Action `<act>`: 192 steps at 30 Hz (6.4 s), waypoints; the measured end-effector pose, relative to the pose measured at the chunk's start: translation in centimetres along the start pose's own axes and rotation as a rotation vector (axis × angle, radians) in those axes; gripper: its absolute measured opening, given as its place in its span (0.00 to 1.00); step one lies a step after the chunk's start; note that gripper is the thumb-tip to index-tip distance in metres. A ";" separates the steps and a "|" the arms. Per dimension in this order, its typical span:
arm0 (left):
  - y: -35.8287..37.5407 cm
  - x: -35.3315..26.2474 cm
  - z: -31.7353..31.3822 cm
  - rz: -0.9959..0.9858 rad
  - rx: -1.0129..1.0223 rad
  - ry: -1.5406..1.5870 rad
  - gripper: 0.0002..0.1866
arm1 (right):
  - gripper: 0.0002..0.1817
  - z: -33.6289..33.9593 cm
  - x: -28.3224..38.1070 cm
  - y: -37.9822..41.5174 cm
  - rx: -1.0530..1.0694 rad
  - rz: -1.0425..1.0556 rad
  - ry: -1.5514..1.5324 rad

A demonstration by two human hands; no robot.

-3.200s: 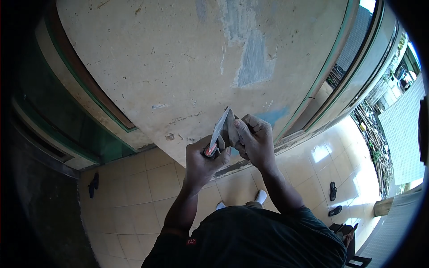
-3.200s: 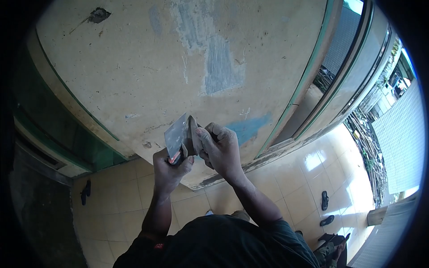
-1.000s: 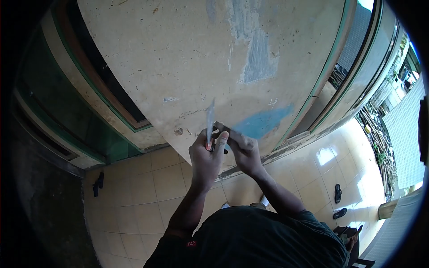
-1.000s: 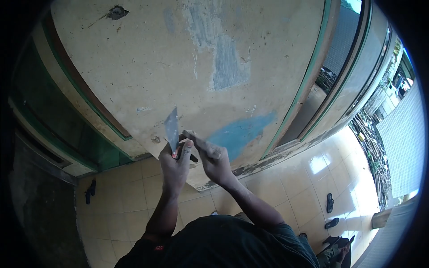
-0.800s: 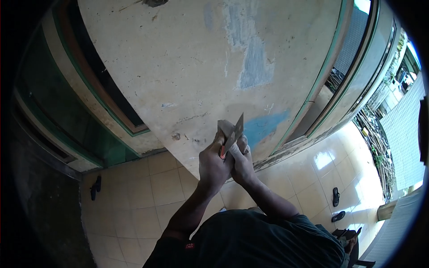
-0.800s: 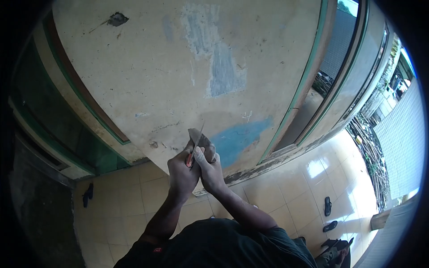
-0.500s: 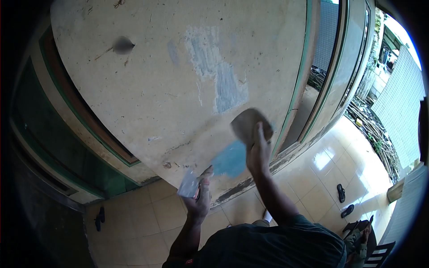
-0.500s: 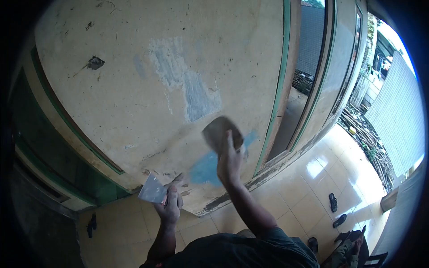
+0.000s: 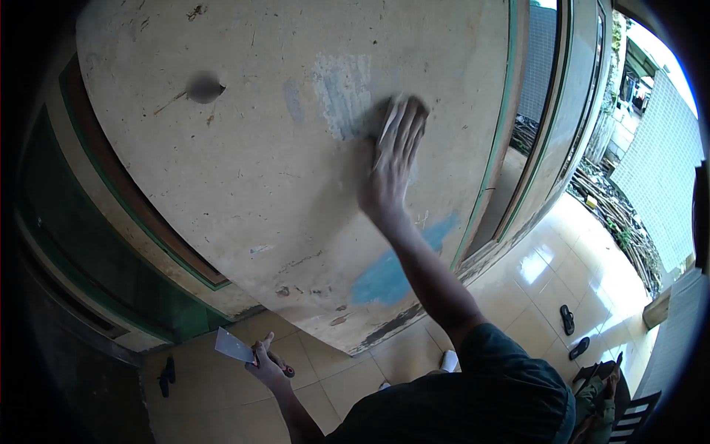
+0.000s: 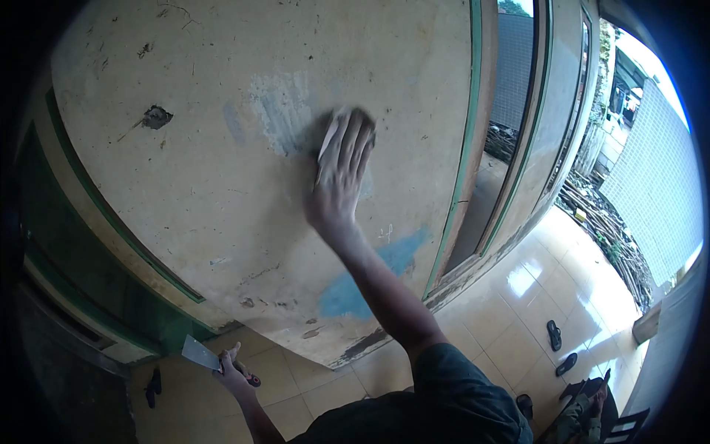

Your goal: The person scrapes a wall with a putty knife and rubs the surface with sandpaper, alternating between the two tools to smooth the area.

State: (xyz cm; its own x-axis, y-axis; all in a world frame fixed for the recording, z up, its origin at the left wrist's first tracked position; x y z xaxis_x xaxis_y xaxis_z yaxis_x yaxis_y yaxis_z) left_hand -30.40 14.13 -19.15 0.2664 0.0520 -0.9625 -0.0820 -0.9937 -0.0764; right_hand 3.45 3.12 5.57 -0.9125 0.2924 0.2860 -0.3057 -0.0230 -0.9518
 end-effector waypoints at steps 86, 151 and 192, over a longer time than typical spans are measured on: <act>8.9 -4.9 -19.6 0.443 0.991 0.332 0.24 | 0.28 8.0 -7.5 11.5 0.758 -0.320 -0.750; 10.5 -3.2 -26.6 0.207 0.579 0.227 0.14 | 0.27 0.7 2.3 4.2 0.829 1.186 -0.710; 10.4 -2.6 -26.6 0.483 0.693 0.810 0.09 | 0.06 -0.1 3.1 4.2 0.705 1.248 -0.524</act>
State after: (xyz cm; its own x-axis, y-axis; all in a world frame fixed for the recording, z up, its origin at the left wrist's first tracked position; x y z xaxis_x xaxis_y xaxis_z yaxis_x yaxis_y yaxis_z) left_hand -6.42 1.00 -10.54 0.5782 -0.6434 -0.5018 -0.7816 -0.6132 -0.1143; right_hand -0.67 4.07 2.44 -0.6219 -0.6155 -0.4842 0.7828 -0.4720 -0.4055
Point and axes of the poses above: each hand's wrist, its own y-axis away from the middle knuckle, its own z-axis out of the back of the hand, x = y × z, the point moved 4 cm from there along -y, towards the middle knuckle, and after that the axes turned 2 degrees about z, right-handed, at the moved point
